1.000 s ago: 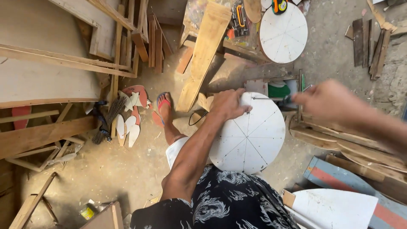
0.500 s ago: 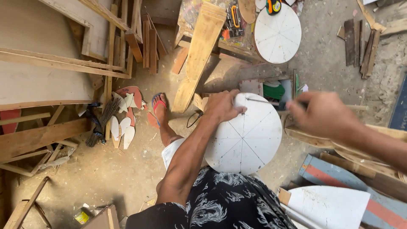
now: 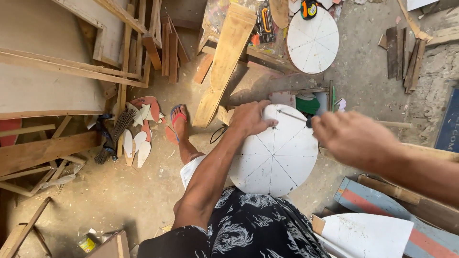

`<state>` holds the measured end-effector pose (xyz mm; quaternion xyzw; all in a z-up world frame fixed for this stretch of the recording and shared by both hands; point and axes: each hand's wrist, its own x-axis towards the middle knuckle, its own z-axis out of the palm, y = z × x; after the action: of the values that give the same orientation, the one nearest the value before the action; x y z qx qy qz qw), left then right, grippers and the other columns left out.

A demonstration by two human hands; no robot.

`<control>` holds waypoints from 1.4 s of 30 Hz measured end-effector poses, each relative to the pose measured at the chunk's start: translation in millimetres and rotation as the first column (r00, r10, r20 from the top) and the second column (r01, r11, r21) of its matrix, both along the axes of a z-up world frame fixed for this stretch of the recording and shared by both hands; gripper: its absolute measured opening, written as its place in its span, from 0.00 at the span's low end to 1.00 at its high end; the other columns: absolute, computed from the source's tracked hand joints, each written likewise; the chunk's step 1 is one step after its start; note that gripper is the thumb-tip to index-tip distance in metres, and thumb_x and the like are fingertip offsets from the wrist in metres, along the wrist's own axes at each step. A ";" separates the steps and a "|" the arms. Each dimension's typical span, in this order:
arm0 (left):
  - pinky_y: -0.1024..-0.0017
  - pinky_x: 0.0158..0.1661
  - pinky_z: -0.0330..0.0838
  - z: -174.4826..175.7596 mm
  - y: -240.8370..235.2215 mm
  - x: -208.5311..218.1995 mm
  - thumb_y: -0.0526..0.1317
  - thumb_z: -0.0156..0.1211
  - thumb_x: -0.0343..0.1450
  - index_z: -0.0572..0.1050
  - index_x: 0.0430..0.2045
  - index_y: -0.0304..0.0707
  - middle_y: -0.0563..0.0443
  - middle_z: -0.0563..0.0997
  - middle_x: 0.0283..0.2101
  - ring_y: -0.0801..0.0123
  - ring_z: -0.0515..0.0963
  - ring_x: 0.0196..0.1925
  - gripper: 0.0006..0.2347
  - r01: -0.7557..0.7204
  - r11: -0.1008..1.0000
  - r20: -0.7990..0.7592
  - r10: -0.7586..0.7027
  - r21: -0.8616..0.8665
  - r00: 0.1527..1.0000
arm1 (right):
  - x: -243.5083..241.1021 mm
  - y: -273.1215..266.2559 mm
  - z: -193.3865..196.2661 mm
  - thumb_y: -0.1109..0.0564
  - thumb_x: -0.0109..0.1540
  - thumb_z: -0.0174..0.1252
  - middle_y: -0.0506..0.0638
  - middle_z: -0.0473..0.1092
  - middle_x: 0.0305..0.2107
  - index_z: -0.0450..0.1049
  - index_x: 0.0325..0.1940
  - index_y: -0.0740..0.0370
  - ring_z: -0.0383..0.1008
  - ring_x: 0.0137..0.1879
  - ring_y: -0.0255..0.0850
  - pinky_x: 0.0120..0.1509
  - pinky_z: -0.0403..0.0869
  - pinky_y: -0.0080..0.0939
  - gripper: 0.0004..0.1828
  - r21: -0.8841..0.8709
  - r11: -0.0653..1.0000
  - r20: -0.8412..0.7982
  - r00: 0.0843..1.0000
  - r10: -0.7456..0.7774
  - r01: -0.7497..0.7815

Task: Attaching a thin wooden strip to the edge of a circular wooden board using a screwdriver and manual alignment.

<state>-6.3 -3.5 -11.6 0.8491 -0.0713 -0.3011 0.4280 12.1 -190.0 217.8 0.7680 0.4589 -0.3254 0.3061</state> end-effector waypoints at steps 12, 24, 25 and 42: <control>0.49 0.44 0.75 3.1 -6.8 2.1 0.63 0.61 0.65 0.71 0.60 0.49 0.42 0.83 0.45 0.46 0.82 0.47 0.31 0.021 0.999 -0.019 -0.020 0.030 1.000 | 32.1 72.3 45.4 0.41 0.72 0.46 0.61 0.72 0.21 0.79 0.51 0.61 0.63 0.23 0.47 0.26 0.63 0.48 0.24 -0.068 0.210 0.103 0.216 -0.971 0.975; 0.49 0.50 0.74 4.7 2.1 7.7 0.59 0.65 0.63 0.70 0.61 0.47 0.42 0.83 0.50 0.44 0.81 0.53 0.32 -0.024 0.999 -0.009 0.024 -0.031 1.000 | -36.3 -66.3 -27.2 0.55 0.65 0.57 0.57 0.71 0.31 0.73 0.57 0.57 0.72 0.36 0.50 0.38 0.73 0.48 0.16 0.317 0.181 -0.360 0.295 -0.885 0.931; 0.48 0.57 0.73 3.9 4.7 7.1 0.57 0.69 0.62 0.71 0.59 0.46 0.39 0.83 0.49 0.41 0.81 0.55 0.31 -0.049 0.996 -0.019 0.048 -0.069 0.999 | -46.9 -89.8 -62.0 0.55 0.63 0.59 0.65 0.75 0.36 0.71 0.62 0.60 0.80 0.43 0.61 0.45 0.78 0.56 0.23 0.513 0.214 -0.440 0.469 -0.766 0.831; 0.48 0.62 0.70 25.3 11.1 8.2 0.51 0.74 0.60 0.73 0.58 0.47 0.40 0.82 0.53 0.41 0.77 0.60 0.31 -0.103 0.981 -0.064 0.093 -0.165 0.994 | -20.7 -91.8 -185.9 0.43 0.65 0.62 0.53 0.61 0.69 0.79 0.51 0.51 0.57 0.74 0.58 0.75 0.54 0.57 0.16 0.621 -0.112 -0.677 0.459 -0.575 0.776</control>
<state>1.9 7.7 13.7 0.8038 -0.0424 -0.2962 0.5142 -8.6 -281.9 31.9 0.8776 0.1145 -0.1936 -0.4233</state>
